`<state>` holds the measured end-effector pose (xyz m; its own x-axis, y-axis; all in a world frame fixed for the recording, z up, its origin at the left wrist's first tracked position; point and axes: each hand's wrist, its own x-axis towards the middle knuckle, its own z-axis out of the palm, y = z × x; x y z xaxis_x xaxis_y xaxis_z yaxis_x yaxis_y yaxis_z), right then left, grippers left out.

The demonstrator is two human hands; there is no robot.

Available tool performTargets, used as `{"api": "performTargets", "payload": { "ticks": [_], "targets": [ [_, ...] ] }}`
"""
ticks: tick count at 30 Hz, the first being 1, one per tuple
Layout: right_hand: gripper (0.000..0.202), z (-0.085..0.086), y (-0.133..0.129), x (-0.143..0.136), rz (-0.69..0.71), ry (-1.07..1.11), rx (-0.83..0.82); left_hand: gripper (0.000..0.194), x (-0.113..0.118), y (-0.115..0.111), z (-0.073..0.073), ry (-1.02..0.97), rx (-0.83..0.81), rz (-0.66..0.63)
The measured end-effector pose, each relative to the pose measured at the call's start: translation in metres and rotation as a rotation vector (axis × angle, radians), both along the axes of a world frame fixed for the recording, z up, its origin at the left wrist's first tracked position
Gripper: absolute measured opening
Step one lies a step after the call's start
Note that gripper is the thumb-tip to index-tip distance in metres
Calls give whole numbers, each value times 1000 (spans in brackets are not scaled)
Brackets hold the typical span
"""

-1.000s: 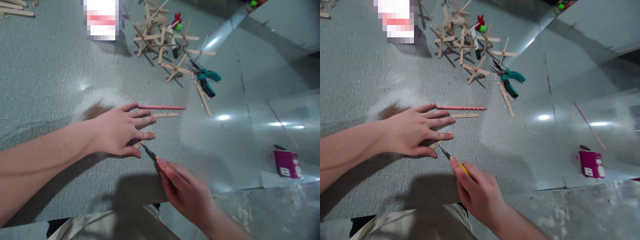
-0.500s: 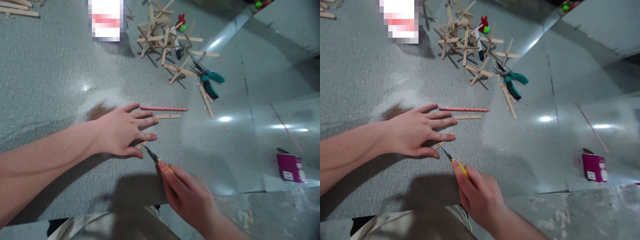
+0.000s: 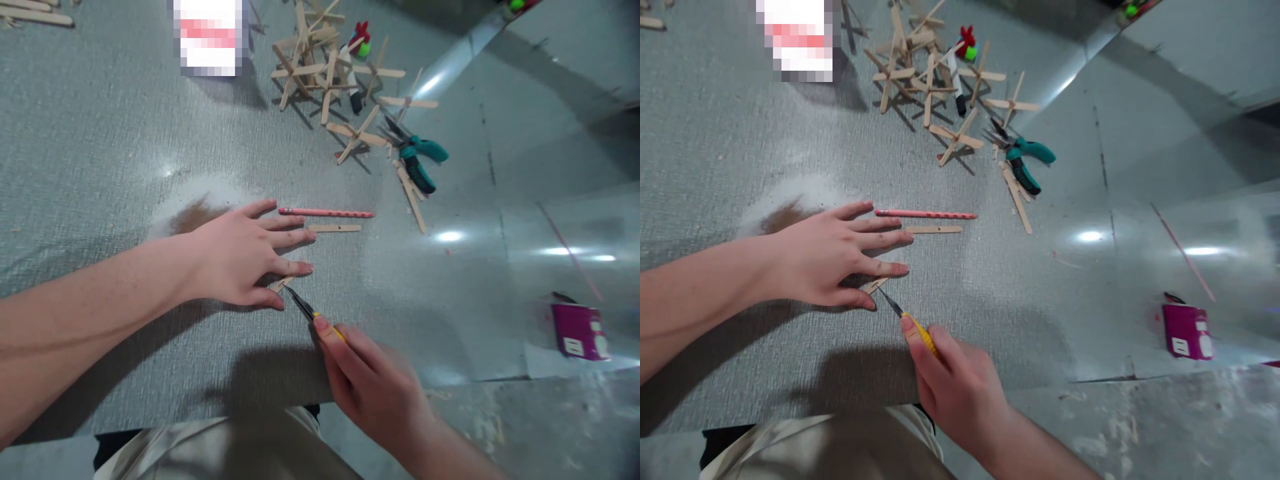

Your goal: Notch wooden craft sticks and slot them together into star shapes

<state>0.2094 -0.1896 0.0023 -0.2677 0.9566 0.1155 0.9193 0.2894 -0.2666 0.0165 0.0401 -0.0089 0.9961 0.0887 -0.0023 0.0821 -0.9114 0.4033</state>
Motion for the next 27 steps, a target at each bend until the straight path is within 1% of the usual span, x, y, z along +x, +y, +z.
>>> {"api": "performTargets", "payload": {
  "ticks": [7, 16, 23, 27],
  "targets": [
    [37, 0, 0, -2, -16, -25, 21, 59, 1, -1, 1, 22, 17, -9],
    [38, -1, -1, 1, -5, -12, -2, 58, -1, 1, 0, 6, -14, 5],
    [37, -2, -2, -2, -6, -4, 24, 61, 1, -1, 2, 51, 23, -11],
    [38, -4, -3, -2, -23, -2, 34, 59, 2, -1, 4, 58, 22, -3]
  ]
}}
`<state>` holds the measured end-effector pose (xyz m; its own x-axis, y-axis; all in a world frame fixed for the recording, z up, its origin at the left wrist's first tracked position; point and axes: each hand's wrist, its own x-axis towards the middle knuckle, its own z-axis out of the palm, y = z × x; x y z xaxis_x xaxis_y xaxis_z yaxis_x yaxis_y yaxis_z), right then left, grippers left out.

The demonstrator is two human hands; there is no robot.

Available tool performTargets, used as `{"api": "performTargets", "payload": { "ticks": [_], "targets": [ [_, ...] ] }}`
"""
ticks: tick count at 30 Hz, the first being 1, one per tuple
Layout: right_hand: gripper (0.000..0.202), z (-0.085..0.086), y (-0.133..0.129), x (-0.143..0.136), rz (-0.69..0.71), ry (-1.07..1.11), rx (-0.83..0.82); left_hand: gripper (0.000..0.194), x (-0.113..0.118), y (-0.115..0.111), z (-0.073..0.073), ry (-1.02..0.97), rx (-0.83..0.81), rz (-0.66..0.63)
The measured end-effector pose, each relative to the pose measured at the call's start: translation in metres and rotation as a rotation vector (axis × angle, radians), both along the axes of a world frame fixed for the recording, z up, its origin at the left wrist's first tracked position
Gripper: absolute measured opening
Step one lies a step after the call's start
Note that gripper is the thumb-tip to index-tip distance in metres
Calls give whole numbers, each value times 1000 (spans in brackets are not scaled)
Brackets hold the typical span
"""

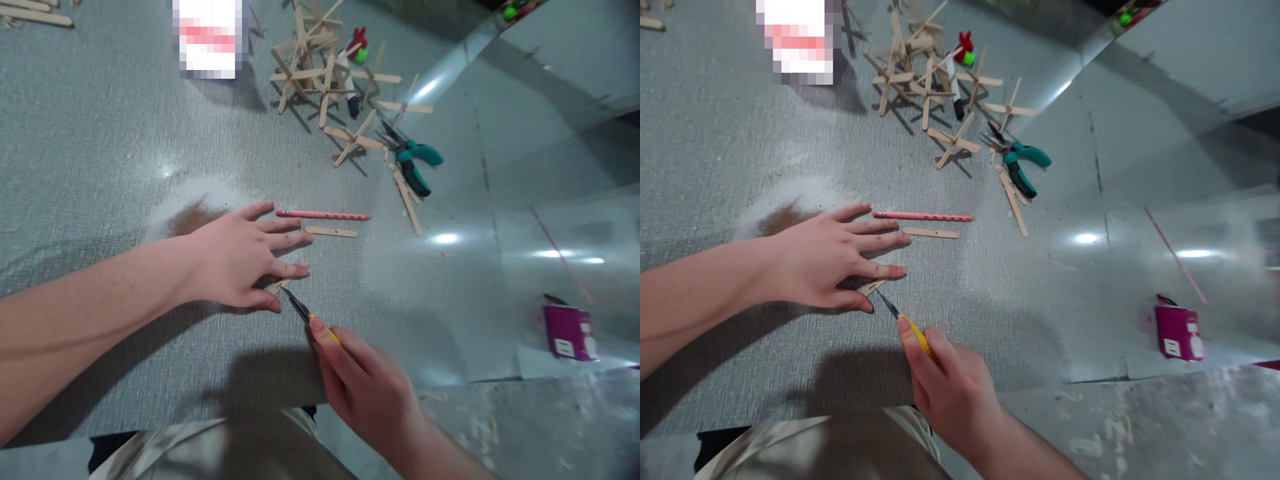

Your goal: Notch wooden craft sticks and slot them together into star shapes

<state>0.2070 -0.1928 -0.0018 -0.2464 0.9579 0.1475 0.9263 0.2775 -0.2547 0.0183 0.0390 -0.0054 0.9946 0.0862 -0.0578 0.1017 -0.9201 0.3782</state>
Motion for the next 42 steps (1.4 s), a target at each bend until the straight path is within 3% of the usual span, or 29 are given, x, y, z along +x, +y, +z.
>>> {"api": "performTargets", "payload": {
  "ticks": [29, 42],
  "targets": [
    [39, -2, -5, 2, 19, -20, -16, 58, 2, 0, 4, 54, 3, -1],
    [61, -5, -11, 8, 6, 91, -77, 59, 1, 2, 2, 12, -26, 0]
  ]
}}
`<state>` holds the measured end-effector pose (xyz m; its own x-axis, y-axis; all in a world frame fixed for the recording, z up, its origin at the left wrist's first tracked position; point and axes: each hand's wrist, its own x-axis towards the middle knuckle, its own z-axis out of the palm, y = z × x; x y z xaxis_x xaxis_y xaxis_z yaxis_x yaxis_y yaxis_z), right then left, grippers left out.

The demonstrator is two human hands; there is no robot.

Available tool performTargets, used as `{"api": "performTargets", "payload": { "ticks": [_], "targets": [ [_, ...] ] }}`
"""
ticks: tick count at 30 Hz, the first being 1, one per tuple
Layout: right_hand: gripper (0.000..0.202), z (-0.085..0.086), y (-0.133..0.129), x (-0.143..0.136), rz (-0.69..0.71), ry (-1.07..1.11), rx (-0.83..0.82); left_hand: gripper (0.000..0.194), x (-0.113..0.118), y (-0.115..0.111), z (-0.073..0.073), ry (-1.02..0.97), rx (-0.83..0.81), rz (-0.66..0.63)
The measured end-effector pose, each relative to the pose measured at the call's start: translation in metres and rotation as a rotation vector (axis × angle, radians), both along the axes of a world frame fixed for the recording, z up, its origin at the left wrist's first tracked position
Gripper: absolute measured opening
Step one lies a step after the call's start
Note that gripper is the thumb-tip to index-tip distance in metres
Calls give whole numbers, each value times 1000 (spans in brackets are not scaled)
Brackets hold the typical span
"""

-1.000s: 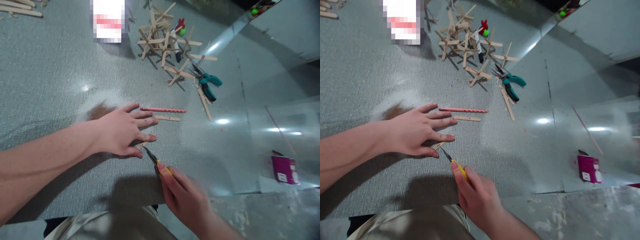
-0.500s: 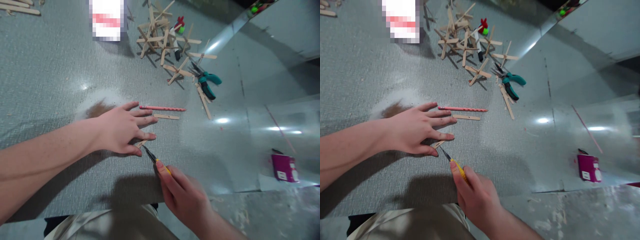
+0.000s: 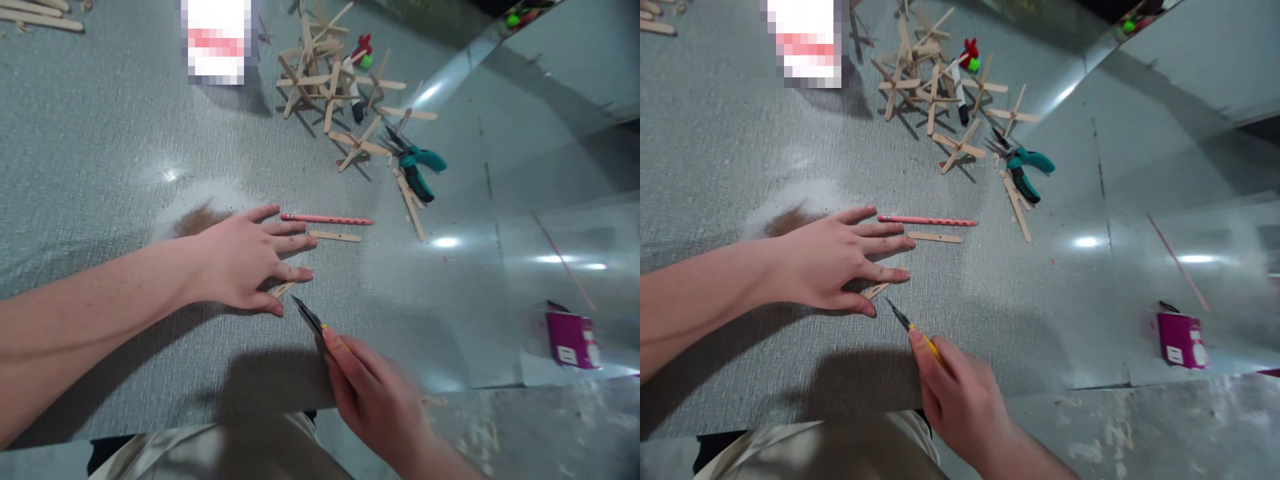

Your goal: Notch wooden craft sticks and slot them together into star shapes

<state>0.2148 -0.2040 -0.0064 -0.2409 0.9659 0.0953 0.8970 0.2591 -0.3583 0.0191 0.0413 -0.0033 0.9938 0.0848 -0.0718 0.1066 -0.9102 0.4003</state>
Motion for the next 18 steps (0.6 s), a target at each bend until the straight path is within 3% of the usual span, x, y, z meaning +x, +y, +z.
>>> {"api": "performTargets", "payload": {
  "ticks": [18],
  "targets": [
    [38, 6, 11, -6, 9, -110, 56, 58, -1, 0, -1, -36, -2, 12]
  ]
}}
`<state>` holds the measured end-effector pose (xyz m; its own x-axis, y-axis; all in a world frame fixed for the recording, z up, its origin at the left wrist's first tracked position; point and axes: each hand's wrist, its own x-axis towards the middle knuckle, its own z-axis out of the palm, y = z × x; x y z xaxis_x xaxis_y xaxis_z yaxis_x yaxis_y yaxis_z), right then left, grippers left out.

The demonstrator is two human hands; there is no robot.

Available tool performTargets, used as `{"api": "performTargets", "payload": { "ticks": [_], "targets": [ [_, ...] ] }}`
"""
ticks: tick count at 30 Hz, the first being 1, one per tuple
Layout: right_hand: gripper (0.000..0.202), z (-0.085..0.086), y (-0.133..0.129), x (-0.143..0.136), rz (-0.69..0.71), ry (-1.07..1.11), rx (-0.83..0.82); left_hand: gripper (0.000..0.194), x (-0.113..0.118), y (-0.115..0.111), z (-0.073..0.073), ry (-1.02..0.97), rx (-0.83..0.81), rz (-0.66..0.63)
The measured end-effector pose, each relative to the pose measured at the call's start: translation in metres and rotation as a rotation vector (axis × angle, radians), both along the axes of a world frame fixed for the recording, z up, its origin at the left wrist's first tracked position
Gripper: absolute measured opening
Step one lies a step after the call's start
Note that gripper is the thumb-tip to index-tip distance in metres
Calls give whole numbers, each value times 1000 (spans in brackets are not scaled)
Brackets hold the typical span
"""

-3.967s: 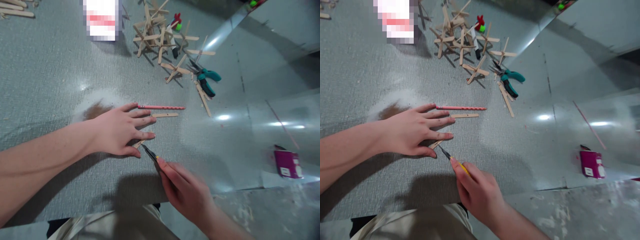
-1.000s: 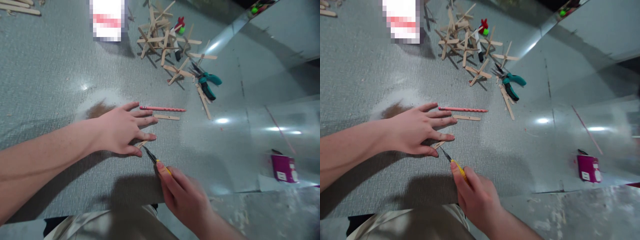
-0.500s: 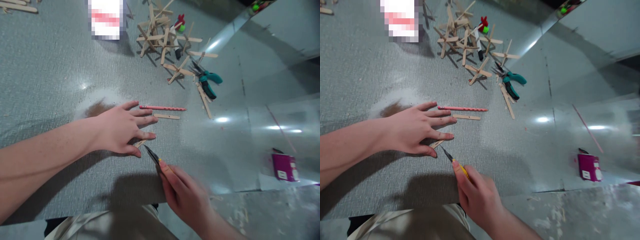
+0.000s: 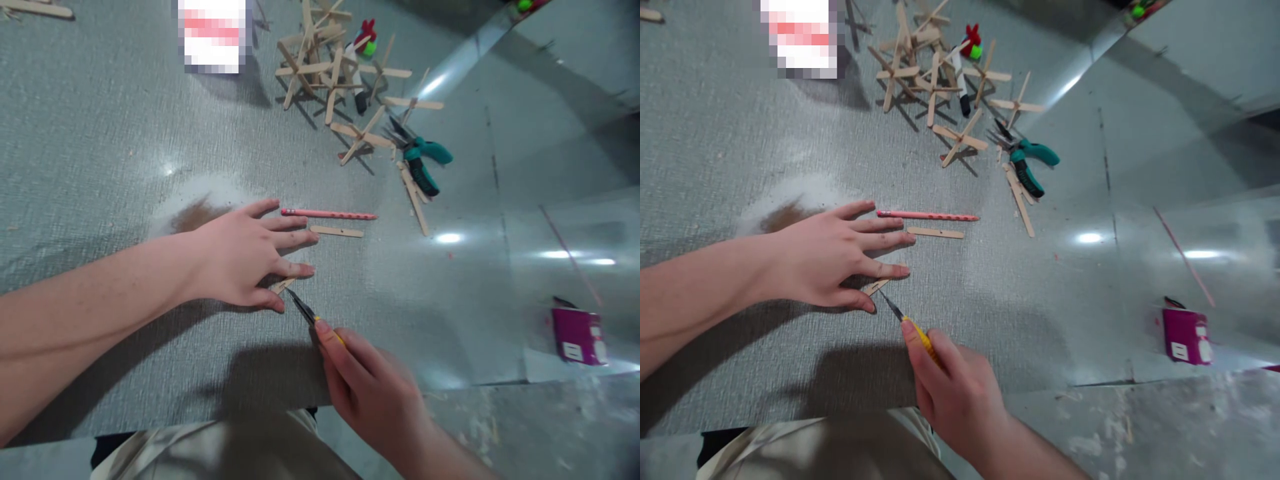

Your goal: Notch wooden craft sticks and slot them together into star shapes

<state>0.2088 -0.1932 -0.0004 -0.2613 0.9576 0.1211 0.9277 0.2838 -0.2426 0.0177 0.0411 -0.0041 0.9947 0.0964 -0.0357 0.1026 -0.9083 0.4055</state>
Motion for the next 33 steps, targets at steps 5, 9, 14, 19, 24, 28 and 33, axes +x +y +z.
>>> {"api": "performTargets", "payload": {
  "ticks": [5, 9, 14, 19, 24, 28, 33],
  "targets": [
    [37, -1, 1, -1, 2, -13, 1, 58, 1, 0, 1, 27, 15, -3],
    [41, 0, 3, -2, -2, -13, -6, 58, 2, 0, 0, 49, 16, -11],
    [44, 0, 2, -2, 3, -13, 6, 56, 1, 1, -1, 17, -12, 0],
    [46, -1, 1, -1, 9, 19, 14, 54, 1, 2, -1, 1, -36, 12],
    [41, 0, -1, 2, 14, 24, -18, 55, 0, 3, -1, 18, -25, -3],
    [49, -3, -8, 6, 0, 49, -41, 56, -1, 5, -2, -5, -39, -2],
    [57, -3, -5, 6, 8, 107, -27, 57, -2, 5, -2, -1, -45, 1]
  ]
}}
